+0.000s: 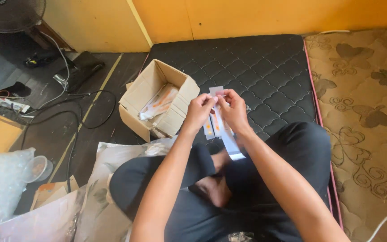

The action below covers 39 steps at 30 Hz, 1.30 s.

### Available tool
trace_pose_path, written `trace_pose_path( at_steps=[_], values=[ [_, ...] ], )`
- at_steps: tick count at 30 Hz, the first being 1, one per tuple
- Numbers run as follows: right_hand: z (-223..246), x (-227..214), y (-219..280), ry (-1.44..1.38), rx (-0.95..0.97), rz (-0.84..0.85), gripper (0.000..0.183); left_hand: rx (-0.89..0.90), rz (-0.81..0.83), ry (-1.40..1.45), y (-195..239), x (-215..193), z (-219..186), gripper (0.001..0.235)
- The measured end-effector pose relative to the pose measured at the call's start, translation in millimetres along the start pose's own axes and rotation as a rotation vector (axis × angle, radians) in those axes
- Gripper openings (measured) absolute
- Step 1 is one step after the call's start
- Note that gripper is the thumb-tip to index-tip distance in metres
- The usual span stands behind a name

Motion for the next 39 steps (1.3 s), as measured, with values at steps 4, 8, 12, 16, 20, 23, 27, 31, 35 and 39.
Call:
trace_pose_path(
  at_steps=[4,8,12,16,20,23,27,31,35,39],
  values=[
    [35.7,14.3,5.7,-0.054,-0.116,-0.007,0.014,0.008,-0.108,-0.235,-24.1,-24.2,-3.4,0.021],
    [34.1,34.0,2.7,-0.245,0.055,0.095,0.031,0.032,-0.114,-0.265,-46.1,-40.9,-27.8,0.017],
    [34.1,38.3,7.9,-0.307,0.189,0.076,0.034,-0.023,-0.039,-0.273,-62.7,-43.9,-25.0,0.018],
    [-13.4,47.5,2.5,-0.345,0.344,0.086,0.024,0.009,-0.030,-0.379,-92.8,-45.7,8.2,0.019],
    [-20.1,35.6,9.7,-0.250,0.350,0.116,0.019,0.035,-0.048,-0.331,-98.1,-41.4,0.6,0.020],
    [-19.1,33.0,6.7,-0.070,0.353,0.200,0.017,-0.016,-0.015,-0.358,-97.0,-46.0,-0.1,0.020],
    [4.2,21.8,11.1,0.113,0.307,0.211,0.021,-0.046,-0.047,-0.240,-100.4,-49.2,16.1,0.021],
    [12.5,22.4,20.8,0.126,0.265,0.242,0.018,-0.114,-0.144,-0.097,-101.8,-58.7,44.1,0.020],
    [-10.5,29.4,28.9,0.075,0.333,0.251,0.020,-0.145,-0.207,-0.003,-94.0,-57.6,67.2,0.019],
    [-65.8,34.2,34.7,-0.004,0.455,0.213,0.023,-0.159,-0.228,0.093,-92.1,-55.0,87.3,0.019]
  ],
)
Point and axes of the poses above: each hand's wrist, its own y-axis away from the middle knuckle, its own x-axis out of the palm, z = x × y, the point moved 9 cm from there along -y, towards the middle knuckle, and after that the axes turned 13 degrees about x, right-handed, at the moved point
